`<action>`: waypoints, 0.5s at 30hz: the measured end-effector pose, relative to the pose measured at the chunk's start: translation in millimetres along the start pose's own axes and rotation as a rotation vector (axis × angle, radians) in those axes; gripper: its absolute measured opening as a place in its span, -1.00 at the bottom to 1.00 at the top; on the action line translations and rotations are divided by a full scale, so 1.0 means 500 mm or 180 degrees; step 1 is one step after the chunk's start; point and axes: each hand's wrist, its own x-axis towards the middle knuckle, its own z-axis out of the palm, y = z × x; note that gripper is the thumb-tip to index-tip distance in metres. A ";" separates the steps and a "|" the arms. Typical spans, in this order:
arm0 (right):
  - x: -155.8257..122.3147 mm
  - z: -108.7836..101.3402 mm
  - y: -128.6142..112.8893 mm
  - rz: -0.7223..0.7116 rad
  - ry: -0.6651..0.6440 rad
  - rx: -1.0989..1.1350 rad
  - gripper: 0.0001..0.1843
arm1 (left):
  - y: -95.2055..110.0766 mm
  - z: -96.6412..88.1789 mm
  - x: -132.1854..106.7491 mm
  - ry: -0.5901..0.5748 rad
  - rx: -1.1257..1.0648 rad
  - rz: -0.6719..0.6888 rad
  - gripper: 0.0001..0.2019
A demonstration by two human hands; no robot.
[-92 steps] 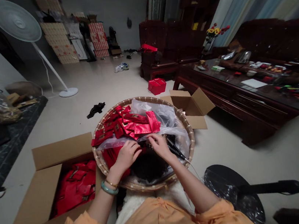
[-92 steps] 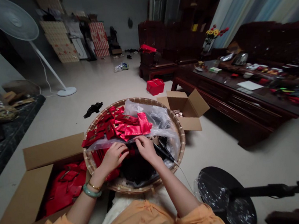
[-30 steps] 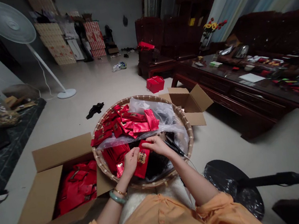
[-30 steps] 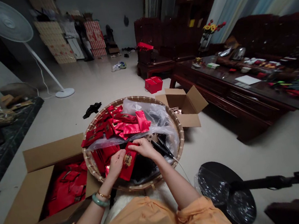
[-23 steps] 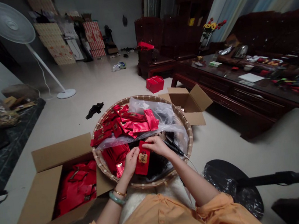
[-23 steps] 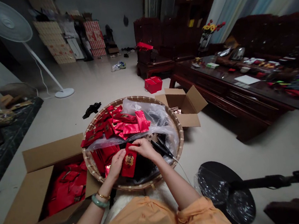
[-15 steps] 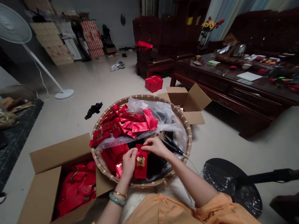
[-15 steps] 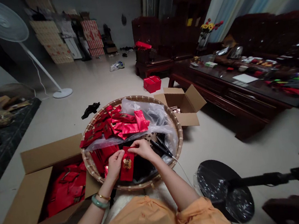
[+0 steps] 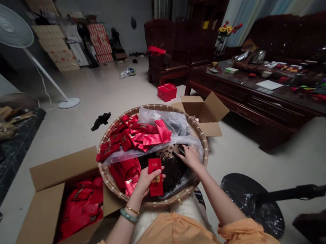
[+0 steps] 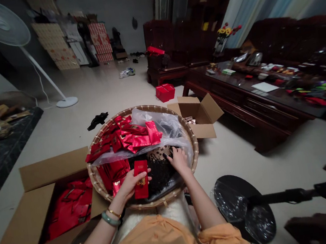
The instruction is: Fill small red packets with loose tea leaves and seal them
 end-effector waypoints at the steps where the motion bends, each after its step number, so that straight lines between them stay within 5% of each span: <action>1: 0.000 0.003 0.015 0.0102 -0.0179 -0.0321 -0.46 | 0.001 0.000 0.001 0.0012 -0.0017 0.0006 -0.53; 4: 0.000 0.013 0.036 0.0202 -0.0642 -0.0837 -0.51 | 0.003 0.002 -0.001 0.0002 -0.0048 0.0006 -0.53; 8: 0.008 0.007 0.033 0.0178 -0.0699 -0.0717 -0.61 | 0.006 -0.002 -0.006 0.0024 -0.0019 0.0055 -0.52; 12: 0.011 -0.031 0.018 -0.0382 -0.0705 0.0694 -0.54 | 0.004 -0.010 -0.004 0.0049 0.0028 0.0029 -0.51; 15: 0.001 -0.064 -0.016 -0.0863 -0.1254 0.1866 -0.49 | -0.001 -0.010 0.000 0.0005 0.0080 -0.0036 -0.50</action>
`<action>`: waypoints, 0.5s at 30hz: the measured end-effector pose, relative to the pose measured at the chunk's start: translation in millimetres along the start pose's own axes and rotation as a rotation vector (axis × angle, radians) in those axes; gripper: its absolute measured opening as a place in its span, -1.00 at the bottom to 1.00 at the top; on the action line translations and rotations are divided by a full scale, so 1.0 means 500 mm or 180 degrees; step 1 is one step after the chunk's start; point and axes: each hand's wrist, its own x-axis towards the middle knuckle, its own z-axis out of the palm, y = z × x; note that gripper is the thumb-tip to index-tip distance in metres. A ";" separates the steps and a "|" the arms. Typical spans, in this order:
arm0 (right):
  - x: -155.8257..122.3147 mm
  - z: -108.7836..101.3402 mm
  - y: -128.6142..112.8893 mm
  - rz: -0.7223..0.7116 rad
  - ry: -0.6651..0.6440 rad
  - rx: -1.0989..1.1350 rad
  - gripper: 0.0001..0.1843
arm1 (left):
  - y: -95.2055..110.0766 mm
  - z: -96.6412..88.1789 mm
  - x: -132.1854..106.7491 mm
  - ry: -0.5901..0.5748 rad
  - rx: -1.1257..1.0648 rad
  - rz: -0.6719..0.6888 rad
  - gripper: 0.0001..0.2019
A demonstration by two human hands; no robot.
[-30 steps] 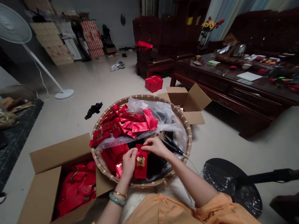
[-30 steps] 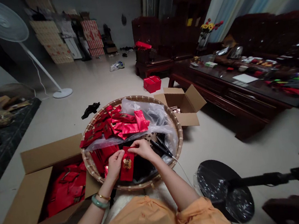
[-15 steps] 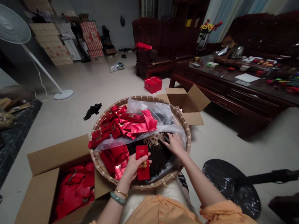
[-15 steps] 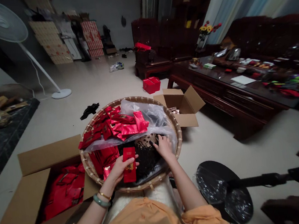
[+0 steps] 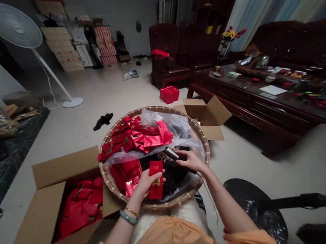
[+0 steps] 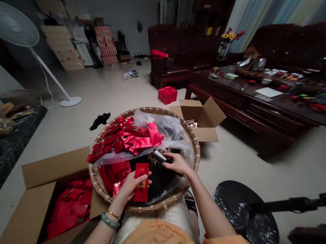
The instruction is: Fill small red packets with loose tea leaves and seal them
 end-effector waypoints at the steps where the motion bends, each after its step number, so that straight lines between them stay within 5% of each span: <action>1: -0.001 0.002 -0.018 -0.0070 -0.0241 0.0217 -0.49 | -0.001 0.001 0.001 -0.0031 0.0022 -0.0006 -0.50; 6: 0.003 0.030 -0.087 -0.0004 -0.0871 0.0460 -0.45 | 0.000 0.007 -0.003 -0.0232 0.0129 0.0027 -0.54; 15: 0.013 0.048 -0.110 -0.0097 -0.0984 0.0132 -0.61 | -0.002 0.001 -0.008 -0.0227 0.0154 -0.0026 -0.58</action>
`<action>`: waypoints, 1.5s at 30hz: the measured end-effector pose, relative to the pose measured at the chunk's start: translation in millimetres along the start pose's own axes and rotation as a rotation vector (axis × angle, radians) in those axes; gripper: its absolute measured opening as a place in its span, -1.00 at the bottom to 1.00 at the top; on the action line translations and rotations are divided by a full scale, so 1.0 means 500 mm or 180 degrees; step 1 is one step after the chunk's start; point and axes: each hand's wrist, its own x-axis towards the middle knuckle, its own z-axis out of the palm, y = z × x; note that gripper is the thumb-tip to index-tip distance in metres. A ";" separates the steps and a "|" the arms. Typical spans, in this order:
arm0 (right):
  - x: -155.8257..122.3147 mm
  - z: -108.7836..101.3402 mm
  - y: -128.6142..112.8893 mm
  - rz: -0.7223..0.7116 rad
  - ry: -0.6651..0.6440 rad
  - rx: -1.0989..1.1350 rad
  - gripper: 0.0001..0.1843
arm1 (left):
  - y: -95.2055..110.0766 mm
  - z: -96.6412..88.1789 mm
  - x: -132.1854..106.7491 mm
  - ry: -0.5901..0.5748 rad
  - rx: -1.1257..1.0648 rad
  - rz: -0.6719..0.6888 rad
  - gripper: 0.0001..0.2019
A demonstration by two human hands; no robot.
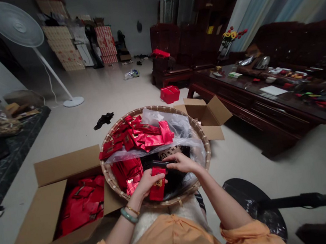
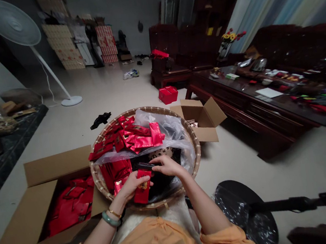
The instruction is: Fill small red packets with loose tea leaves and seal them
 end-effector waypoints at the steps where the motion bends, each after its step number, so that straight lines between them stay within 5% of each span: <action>1: 0.000 0.000 0.000 -0.0010 0.0007 -0.0053 -0.62 | 0.001 0.001 0.001 -0.0004 -0.0066 0.0000 -0.59; 9: 0.012 -0.001 0.003 -0.0163 0.0098 -0.0232 -0.64 | 0.041 0.009 0.009 -0.0015 -0.1005 0.0074 -0.56; 18: 0.019 0.005 -0.001 -0.0132 0.0291 -0.0198 -0.66 | 0.042 0.000 0.007 -0.0126 -0.0710 -0.0019 -0.64; 27: 0.013 -0.016 0.019 0.0198 0.0031 0.0543 -0.51 | 0.045 -0.008 0.000 -0.0016 -0.0549 -0.0198 -0.43; 45: 0.020 0.012 -0.009 -0.0161 0.0200 0.0240 -0.62 | 0.063 0.001 0.009 0.0032 -0.0709 -0.0423 -0.45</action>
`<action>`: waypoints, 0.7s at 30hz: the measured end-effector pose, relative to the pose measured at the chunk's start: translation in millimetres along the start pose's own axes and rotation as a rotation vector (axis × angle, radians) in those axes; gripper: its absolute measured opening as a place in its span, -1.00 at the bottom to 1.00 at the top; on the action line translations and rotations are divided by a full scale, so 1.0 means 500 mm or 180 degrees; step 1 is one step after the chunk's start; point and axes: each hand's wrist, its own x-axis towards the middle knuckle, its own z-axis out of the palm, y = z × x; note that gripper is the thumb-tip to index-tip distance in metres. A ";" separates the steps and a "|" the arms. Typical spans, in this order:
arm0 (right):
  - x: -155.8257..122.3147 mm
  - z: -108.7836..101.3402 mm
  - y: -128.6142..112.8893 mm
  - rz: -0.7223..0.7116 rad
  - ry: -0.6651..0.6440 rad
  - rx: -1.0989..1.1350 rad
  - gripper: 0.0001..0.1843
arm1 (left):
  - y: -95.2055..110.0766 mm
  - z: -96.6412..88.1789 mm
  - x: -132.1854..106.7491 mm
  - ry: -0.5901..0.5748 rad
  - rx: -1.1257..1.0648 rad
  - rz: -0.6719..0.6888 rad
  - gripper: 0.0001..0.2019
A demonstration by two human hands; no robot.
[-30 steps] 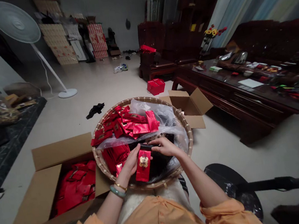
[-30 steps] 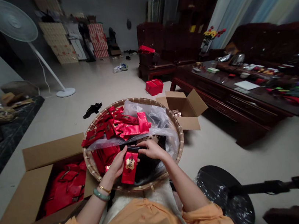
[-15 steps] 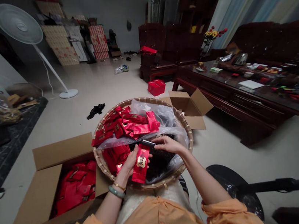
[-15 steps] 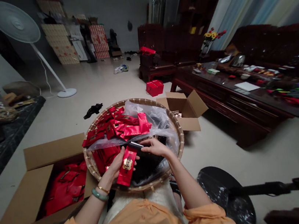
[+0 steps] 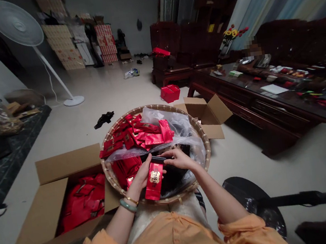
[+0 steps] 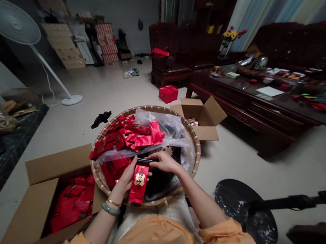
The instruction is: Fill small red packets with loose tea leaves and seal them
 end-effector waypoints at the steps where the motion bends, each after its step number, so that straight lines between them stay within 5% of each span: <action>1: 0.000 0.000 0.000 -0.0032 0.0008 -0.0035 -0.62 | -0.001 -0.002 0.002 -0.0009 -0.0004 0.0019 -0.46; 21: -0.004 0.019 -0.017 0.0098 0.0377 -0.0666 -0.69 | -0.004 -0.007 0.005 0.0039 -0.0134 0.0250 -0.54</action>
